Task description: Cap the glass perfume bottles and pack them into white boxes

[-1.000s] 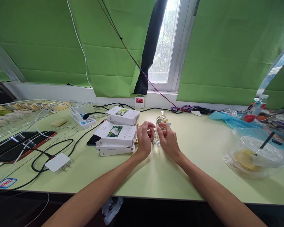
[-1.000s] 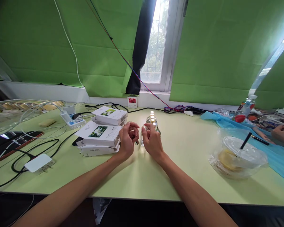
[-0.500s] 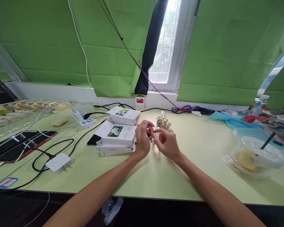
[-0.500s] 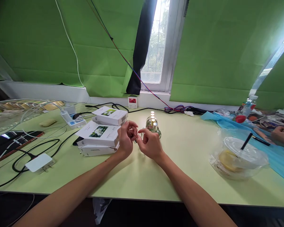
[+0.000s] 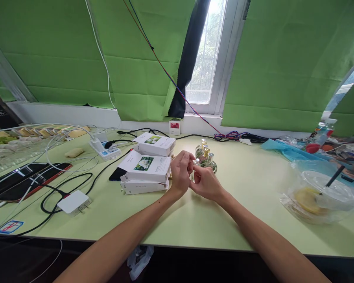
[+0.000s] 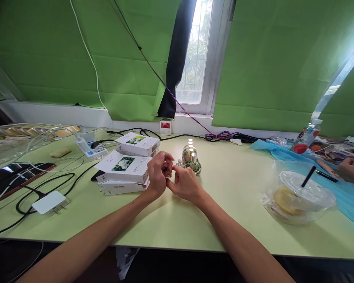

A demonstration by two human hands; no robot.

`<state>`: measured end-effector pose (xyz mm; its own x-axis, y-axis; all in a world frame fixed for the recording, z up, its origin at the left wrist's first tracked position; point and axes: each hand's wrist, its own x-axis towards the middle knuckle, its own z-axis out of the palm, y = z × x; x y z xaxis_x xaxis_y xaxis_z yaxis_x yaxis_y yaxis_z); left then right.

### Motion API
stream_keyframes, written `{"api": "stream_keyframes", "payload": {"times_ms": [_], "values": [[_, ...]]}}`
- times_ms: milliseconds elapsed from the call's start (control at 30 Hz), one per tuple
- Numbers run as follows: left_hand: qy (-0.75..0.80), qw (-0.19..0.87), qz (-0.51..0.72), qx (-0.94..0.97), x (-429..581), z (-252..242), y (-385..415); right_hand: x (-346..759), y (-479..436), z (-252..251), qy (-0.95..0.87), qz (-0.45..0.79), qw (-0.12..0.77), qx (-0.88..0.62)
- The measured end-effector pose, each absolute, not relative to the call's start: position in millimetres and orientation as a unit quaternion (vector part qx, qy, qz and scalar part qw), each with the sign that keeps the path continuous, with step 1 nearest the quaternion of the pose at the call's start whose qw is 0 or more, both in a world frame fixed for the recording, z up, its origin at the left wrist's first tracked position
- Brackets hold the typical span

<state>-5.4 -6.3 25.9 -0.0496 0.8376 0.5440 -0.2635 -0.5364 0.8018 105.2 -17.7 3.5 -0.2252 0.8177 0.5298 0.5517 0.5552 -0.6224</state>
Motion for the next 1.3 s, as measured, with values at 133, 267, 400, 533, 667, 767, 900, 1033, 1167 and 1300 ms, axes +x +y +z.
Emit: {"api": "stream_keyframes", "payload": {"times_ms": [133, 267, 400, 533, 667, 767, 900, 1033, 1167, 1300], "values": [[0.253, 0.383, 0.67, 0.584, -5.2, 24.2, -7.3, 105.9, -15.7, 1.3, -0.764, 0.159, 0.428, -0.456], [0.253, 0.346, 0.664, 0.613, -6.3, 21.3, -7.0, 106.0, -15.7, 1.7, -0.763, 0.159, 0.425, -0.46], [0.251, 0.289, 0.663, 0.644, -7.1, 18.5, -6.3, 105.3, -15.9, 2.5, -0.764, 0.152, 0.427, -0.46], [0.261, 0.253, 0.668, 0.649, -6.0, 17.2, -6.8, 105.2, -16.2, 1.7, -0.762, 0.145, 0.436, -0.456], [0.289, 0.262, 0.676, 0.625, -4.6, 17.9, -9.0, 105.3, -16.7, 1.1, -0.756, 0.131, 0.456, -0.451], [0.299, 0.27, 0.681, 0.612, -4.0, 18.8, -10.3, 105.0, -16.7, 1.2, -0.753, 0.119, 0.466, -0.449], [0.299, 0.276, 0.684, 0.606, -3.8, 19.6, -10.9, 104.6, -16.1, 0.8, -0.75, 0.109, 0.472, -0.45], [0.3, 0.27, 0.684, 0.608, -3.8, 19.6, -11.0, 105.0, -15.6, -1.1, -0.747, 0.115, 0.475, -0.45], [0.3, 0.263, 0.683, 0.612, -3.6, 18.2, -10.5, 105.4, -15.5, -2.6, -0.743, 0.119, 0.477, -0.454], [0.303, 0.258, 0.682, 0.613, -3.3, 16.5, -10.1, 105.3, -16.0, -2.2, -0.742, 0.117, 0.475, -0.459]]}}
